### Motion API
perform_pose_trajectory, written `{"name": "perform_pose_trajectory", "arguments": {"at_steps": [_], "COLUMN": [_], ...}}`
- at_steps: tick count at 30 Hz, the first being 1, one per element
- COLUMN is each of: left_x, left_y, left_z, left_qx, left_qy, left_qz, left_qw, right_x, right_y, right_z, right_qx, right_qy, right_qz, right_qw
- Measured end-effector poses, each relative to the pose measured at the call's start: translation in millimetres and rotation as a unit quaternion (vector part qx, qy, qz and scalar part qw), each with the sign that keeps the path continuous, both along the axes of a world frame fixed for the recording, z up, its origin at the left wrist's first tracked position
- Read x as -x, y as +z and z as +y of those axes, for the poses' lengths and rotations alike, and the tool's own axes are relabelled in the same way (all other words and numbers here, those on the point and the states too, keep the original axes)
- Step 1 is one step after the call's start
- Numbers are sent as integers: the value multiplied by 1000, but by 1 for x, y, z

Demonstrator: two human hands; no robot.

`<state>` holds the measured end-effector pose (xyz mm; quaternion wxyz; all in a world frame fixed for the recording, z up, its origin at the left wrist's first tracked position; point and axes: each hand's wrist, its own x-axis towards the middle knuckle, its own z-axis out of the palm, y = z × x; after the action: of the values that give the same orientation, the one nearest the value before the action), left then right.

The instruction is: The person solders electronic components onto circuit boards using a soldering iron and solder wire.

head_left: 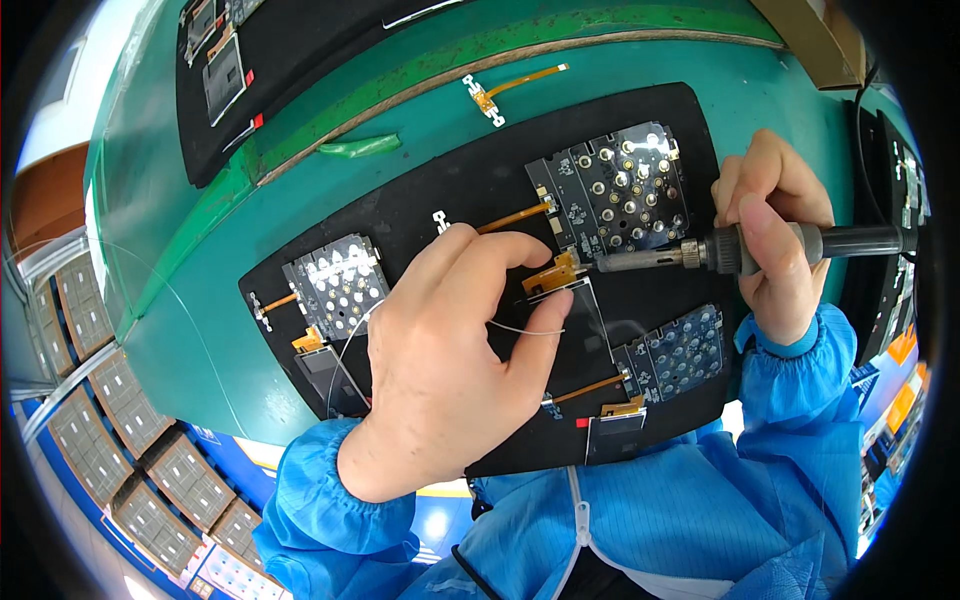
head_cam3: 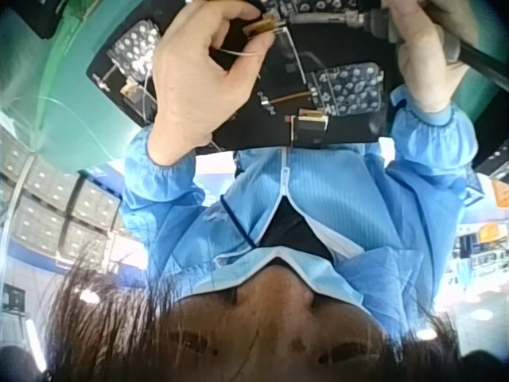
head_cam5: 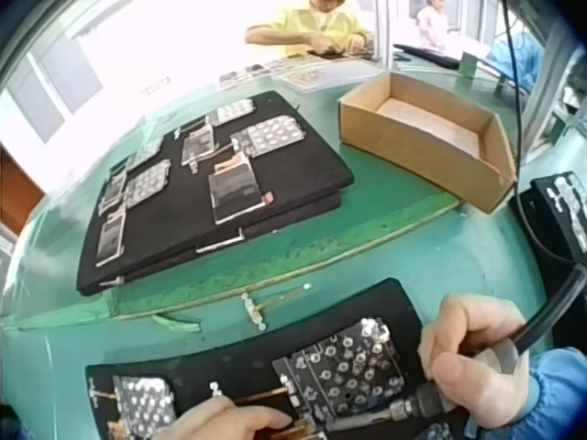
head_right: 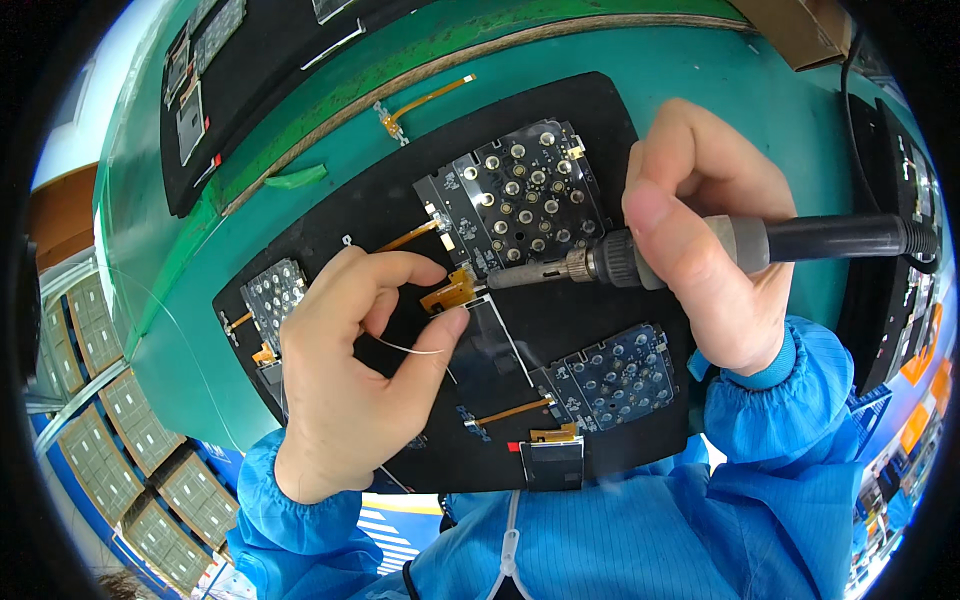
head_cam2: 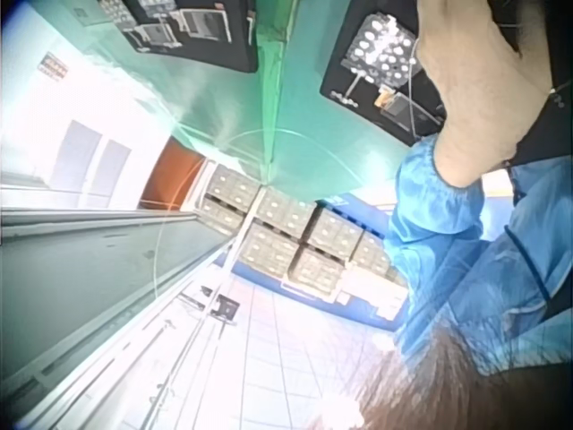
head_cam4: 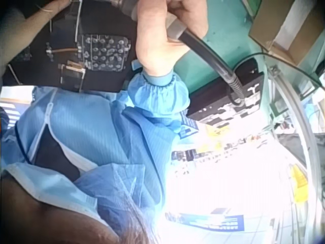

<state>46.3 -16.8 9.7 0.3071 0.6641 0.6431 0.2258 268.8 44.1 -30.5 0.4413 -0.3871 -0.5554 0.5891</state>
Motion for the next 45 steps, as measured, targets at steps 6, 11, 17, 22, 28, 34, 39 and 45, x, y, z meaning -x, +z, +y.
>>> {"name": "perform_pose_trajectory", "arguments": {"at_steps": [6,11,17,22,28,34,39,45], "left_x": [-1,-3,-1,0,1,1,3,1], "left_y": [-3,-2,0,2,2,3,2,1], "left_z": [8,10,11,11,12,13,14,12], "left_qx": [-2,1,14,18,19,25,22,24], "left_qy": [10,10,13,6,2,3,3,-5], "left_qz": [11,23,19,13,14,17,13,8], "left_qw": [1000,1000,1000,1000,1000,1000,1000,1000], "right_x": [-1,-5,-1,-1,0,2,1,-10], "right_y": [-2,-2,-6,-1,2,1,2,-1], "right_z": [0,2,5,4,5,5,6,10], "right_qx": [-7,-4,-21,-9,-5,-12,0,-44], "right_qy": [3,7,-50,-10,6,2,8,-32], "right_qz": [-6,-4,9,-4,-25,-19,-21,24], "right_qw": [1000,1000,998,1000,1000,1000,1000,998]}}
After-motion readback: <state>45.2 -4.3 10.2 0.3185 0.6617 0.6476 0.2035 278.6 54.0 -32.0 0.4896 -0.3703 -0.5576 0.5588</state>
